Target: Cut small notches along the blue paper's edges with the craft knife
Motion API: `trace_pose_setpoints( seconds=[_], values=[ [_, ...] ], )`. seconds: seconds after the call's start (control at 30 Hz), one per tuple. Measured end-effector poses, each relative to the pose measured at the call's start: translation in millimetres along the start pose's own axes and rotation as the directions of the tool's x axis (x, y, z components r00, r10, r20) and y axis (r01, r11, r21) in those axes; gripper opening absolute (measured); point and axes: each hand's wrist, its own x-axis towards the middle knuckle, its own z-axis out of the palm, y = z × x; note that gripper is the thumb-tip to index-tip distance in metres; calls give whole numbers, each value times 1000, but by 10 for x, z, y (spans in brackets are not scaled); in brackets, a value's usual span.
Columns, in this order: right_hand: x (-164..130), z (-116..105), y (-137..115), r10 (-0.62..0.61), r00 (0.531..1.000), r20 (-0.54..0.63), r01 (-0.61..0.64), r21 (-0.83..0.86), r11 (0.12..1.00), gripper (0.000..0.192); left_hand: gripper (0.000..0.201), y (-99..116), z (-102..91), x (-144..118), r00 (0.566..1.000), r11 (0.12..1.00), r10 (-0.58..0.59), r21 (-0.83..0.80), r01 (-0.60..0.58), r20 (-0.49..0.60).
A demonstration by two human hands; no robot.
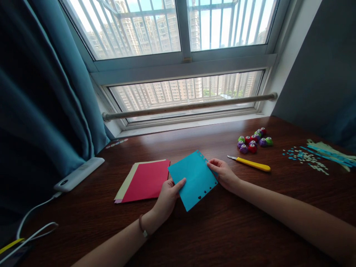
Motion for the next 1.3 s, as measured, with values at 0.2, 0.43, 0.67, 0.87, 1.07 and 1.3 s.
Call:
trace_pose_setpoints(
  seconds=[0.2,0.43,0.67,0.87,1.07,1.3],
  values=[
    [7,11,-42,33,998,57,-33,5,999,37,45,12,23,-5,999,1000,5,-21,-6,-33],
    [1,10,-67,65,996,62,-69,53,996,36,39,49,45,-50,999,999,-39,-13,39,-34],
    [16,11,-9,31,998,56,-31,10,999,37,37,92,71,-67,996,998,-66,-16,65,-57],
    [44,-46,70,-59,995,79,74,-202,977,36,33,104,72,-94,990,996,-85,-34,82,-115],
    [90,-114,139,-116,987,108,137,-211,968,35,34,161,47,-113,978,990,-135,-57,128,-160],
    [41,-64,85,-89,992,94,99,-100,990,32,40,167,73,-104,972,987,-154,-72,143,-177]
  ],
)
